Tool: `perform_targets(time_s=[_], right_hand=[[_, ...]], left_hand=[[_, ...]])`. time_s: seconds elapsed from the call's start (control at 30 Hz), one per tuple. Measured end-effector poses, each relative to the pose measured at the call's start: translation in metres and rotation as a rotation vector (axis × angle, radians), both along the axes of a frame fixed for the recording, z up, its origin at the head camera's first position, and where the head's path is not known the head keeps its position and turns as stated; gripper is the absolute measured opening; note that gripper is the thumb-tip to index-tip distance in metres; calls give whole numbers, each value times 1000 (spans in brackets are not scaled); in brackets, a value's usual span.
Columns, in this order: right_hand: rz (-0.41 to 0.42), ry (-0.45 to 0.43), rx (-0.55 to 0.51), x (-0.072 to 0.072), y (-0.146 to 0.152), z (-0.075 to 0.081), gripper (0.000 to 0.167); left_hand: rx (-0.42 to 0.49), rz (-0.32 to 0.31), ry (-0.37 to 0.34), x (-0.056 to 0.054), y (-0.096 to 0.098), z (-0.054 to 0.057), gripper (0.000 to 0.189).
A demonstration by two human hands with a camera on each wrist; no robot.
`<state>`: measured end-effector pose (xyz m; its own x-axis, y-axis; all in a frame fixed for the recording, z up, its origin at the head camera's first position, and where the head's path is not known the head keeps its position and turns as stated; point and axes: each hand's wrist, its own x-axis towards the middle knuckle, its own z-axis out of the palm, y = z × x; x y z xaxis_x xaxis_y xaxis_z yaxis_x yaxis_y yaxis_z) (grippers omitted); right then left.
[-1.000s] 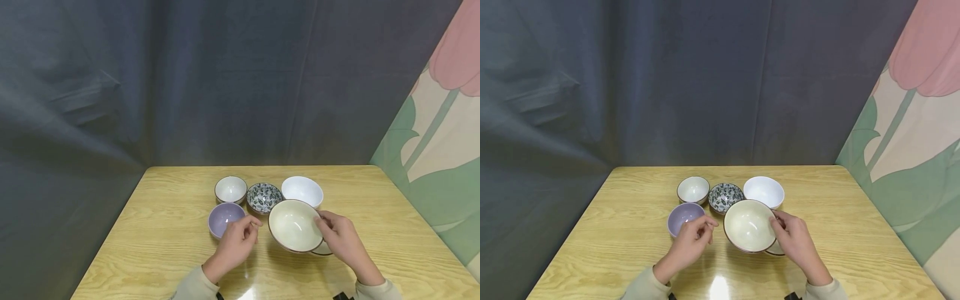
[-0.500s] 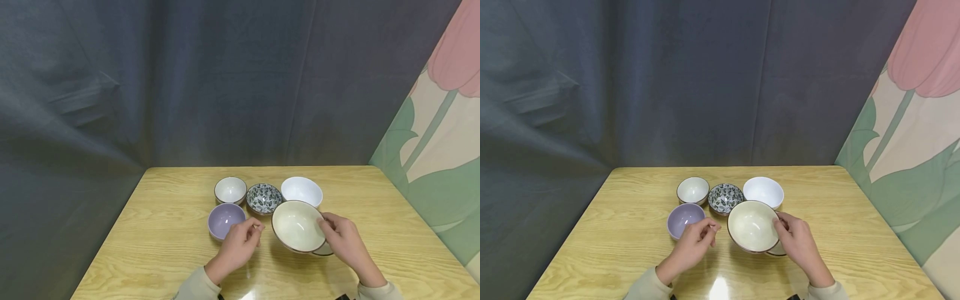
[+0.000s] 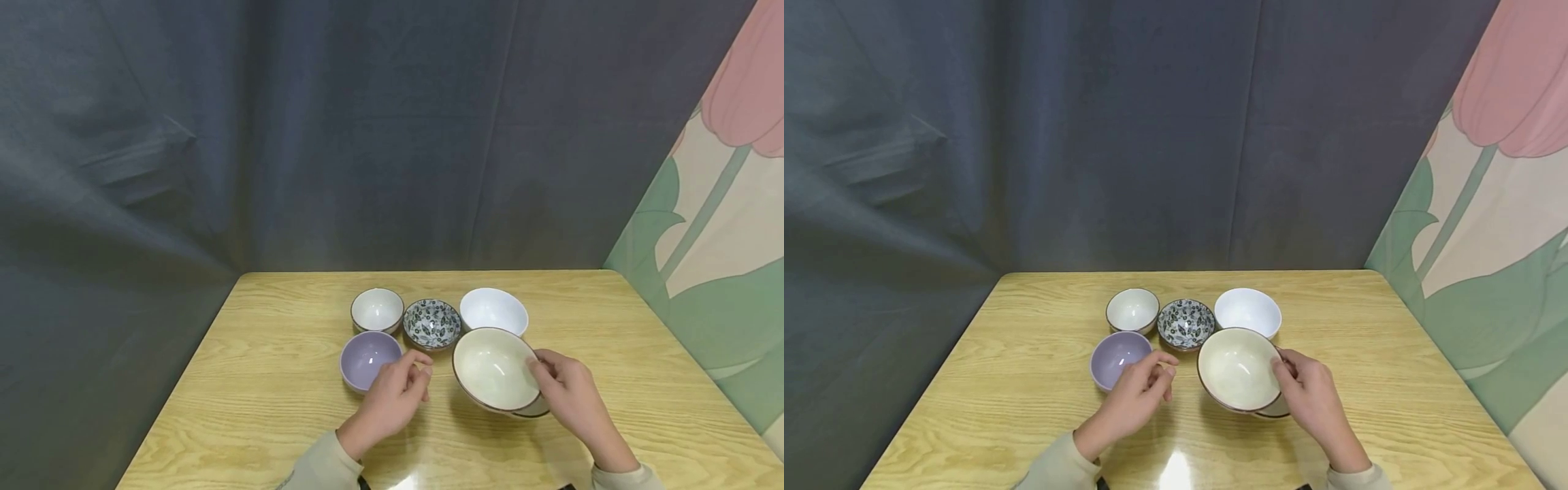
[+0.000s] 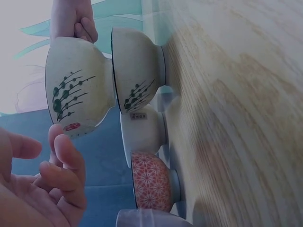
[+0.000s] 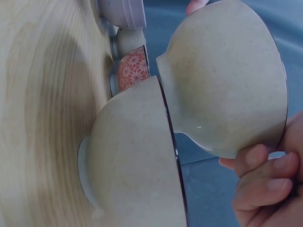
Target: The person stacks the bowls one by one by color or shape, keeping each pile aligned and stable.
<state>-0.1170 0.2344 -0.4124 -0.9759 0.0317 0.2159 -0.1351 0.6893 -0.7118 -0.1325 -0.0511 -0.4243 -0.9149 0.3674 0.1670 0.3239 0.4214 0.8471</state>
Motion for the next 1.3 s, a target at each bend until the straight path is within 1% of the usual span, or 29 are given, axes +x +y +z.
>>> perform_targets(time_s=[0.2, 0.37, 0.53, 0.67, 0.77, 0.9, 1.03, 1.2, 1.3], right_hand=[[-11, -14, 1, 0, 4, -1, 34], [-33, 2, 6, -2, 9, -3, 34], [-41, -2, -3, -2, 12, -5, 34], [-40, -15, -10, -3, 13, -5, 36], [-44, -16, -3, -3, 15, -6, 36], [-49, -8, 11, -3, 18, -7, 35], [-53, -24, 6, -3, 19, -9, 36], [-56, -63, -5, -2, 19, -11, 39], [-55, -72, -6, -2, 18, -12, 39]], left_hand=[[16, -35, -39, -1, 3, -2, 24], [44, -75, -99, -3, 8, -3, 26], [33, -100, -153, -5, 14, -6, 33], [21, -120, -169, -6, 18, -7, 41], [13, -133, -165, -7, 20, -8, 45], [37, -151, -155, -6, 23, -7, 41], [68, -164, -145, -6, 25, -6, 39], [37, -177, -104, -7, 27, -8, 43], [25, -186, -82, -6, 29, -10, 45]])
